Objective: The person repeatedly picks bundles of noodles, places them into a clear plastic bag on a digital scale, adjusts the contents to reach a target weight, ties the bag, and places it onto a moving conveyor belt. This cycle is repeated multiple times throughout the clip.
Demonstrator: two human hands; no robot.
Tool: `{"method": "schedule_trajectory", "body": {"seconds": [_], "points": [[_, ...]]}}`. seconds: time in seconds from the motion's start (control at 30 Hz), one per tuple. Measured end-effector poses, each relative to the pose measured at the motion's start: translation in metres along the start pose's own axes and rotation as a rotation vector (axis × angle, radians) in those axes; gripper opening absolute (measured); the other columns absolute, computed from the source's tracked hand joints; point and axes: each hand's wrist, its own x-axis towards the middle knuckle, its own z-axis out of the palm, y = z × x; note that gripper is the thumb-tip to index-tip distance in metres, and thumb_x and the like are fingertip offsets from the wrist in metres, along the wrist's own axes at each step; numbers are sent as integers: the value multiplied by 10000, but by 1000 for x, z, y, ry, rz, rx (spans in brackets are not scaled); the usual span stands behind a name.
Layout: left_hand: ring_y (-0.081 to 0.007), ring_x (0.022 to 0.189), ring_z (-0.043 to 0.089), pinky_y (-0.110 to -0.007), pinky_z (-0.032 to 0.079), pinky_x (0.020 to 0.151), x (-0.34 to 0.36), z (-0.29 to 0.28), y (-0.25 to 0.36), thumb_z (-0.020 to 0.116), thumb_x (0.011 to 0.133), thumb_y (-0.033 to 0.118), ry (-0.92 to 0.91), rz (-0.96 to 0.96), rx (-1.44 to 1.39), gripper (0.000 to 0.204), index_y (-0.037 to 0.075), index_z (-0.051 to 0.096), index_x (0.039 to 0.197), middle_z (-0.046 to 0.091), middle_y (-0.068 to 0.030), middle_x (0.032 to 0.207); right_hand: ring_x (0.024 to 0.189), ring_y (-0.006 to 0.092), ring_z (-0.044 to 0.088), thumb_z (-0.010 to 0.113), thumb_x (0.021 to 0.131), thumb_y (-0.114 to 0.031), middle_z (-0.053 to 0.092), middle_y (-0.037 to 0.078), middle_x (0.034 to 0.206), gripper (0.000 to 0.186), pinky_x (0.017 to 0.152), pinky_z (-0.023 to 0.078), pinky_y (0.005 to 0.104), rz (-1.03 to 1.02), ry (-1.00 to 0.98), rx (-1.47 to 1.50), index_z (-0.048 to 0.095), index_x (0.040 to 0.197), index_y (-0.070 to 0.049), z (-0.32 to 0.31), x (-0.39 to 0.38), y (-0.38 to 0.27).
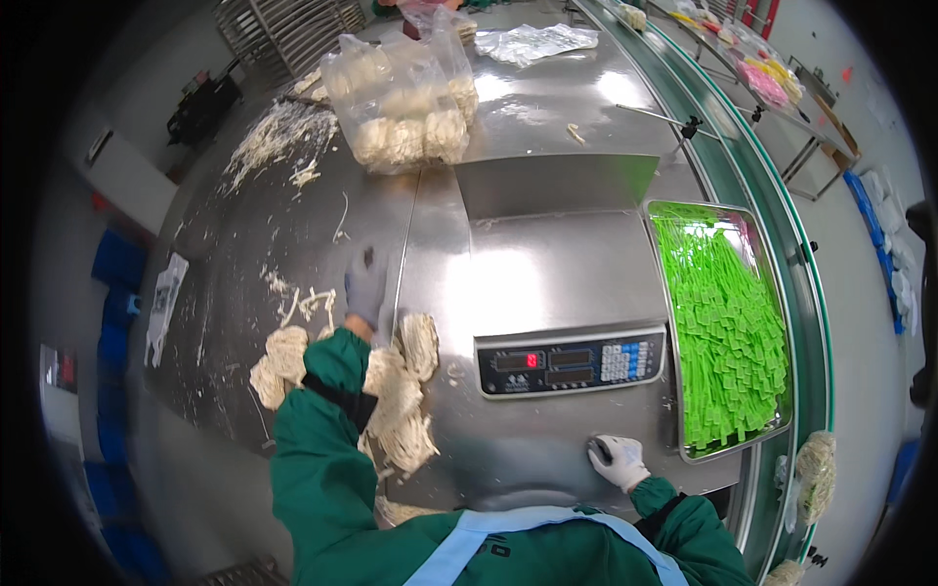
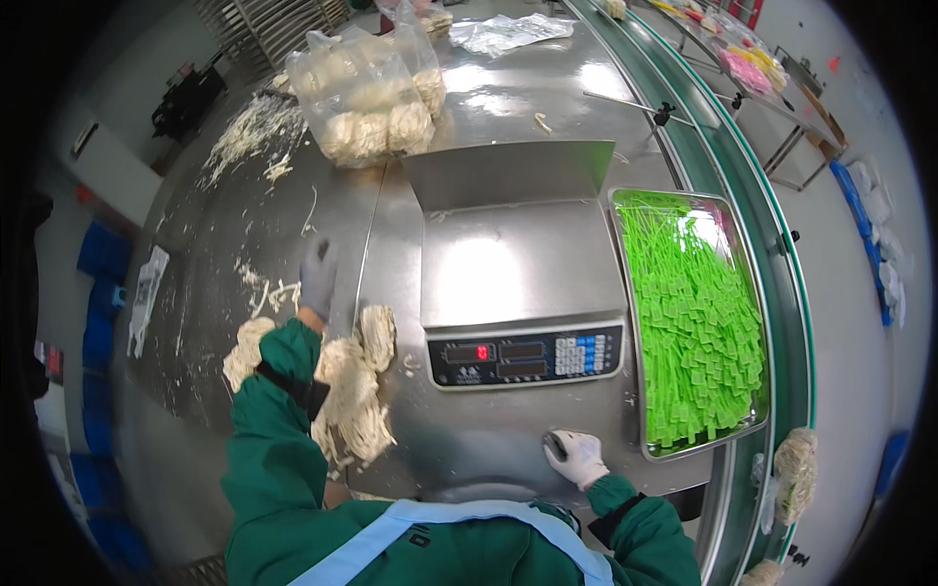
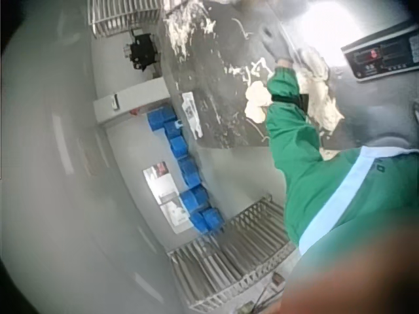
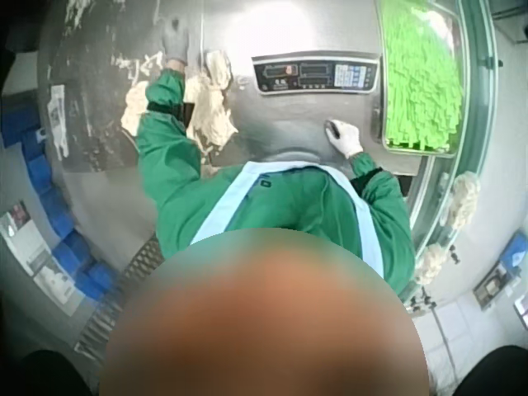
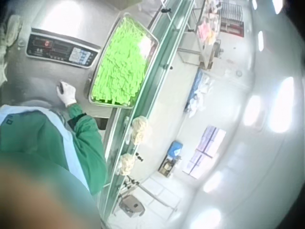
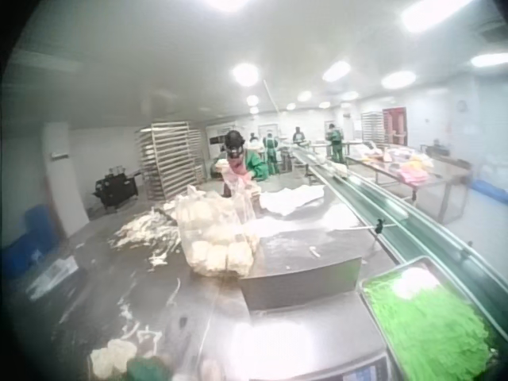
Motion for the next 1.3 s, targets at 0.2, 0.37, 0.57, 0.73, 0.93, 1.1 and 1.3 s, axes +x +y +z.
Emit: {"method": "schedule_trajectory", "body": {"seconds": [0.2,0.37,0.57,0.73,0.93,1.1,1.3], "points": [[-439,1383,222,-491,238,1118,255,68,29,643,767,618,258,280,484,994,-33,288,1428,291,-300,1467,692,275,657,705,728,-235,679,64,783,161,607,519,393,68,64,-156,624,823,-133,17,9,-4],[-414,1320,372,-475,299,1076,393,131,55,661,681,713,363,169,169,1172,6,174,1480,411,-272,1409,731,262,673,710,738,-259,687,74,807,175,652,541,375,158,2,-184,629,809,-121,17,19,-10],[-360,1041,617,-378,474,862,387,202,58,656,824,481,-192,84,-91,602,9,595,1193,657,-218,1108,807,255,690,715,742,-299,708,74,903,225,720,547,360,201,24,-248,651,866,-123,21,21,-9],[-239,860,638,-326,506,796,343,146,67,581,927,306,-220,303,-1039,371,-16,612,1107,677,-88,951,739,260,672,717,717,-299,692,73,815,210,662,525,367,219,17,-247,643,818,-131,25,16,-4],[-148,862,560,-273,484,784,272,2,95,498,982,243,-559,696,-345,447,-18,459,1342,584,-43,1085,710,295,652,718,706,-233,677,96,810,196,656,511,396,149,138,-226,634,845,-123,28,19,-4],[-214,748,623,-355,503,637,221,-62,131,615,875,165,-580,274,-527,201,61,631,1046,645,-36,856,704,346,632,691,756,-177,657,121,810,163,638,506,421,62,227,-209,632,889,-104,33,15,-2],[-198,712,623,-333,518,627,177,-139,210,554,908,158,-489,348,-671,134,54,612,971,643,-58,827,664,347,632,693,782,-183,658,129,752,124,622,510,417,56,309,-217,655,865,-99,43,11,6]]}}
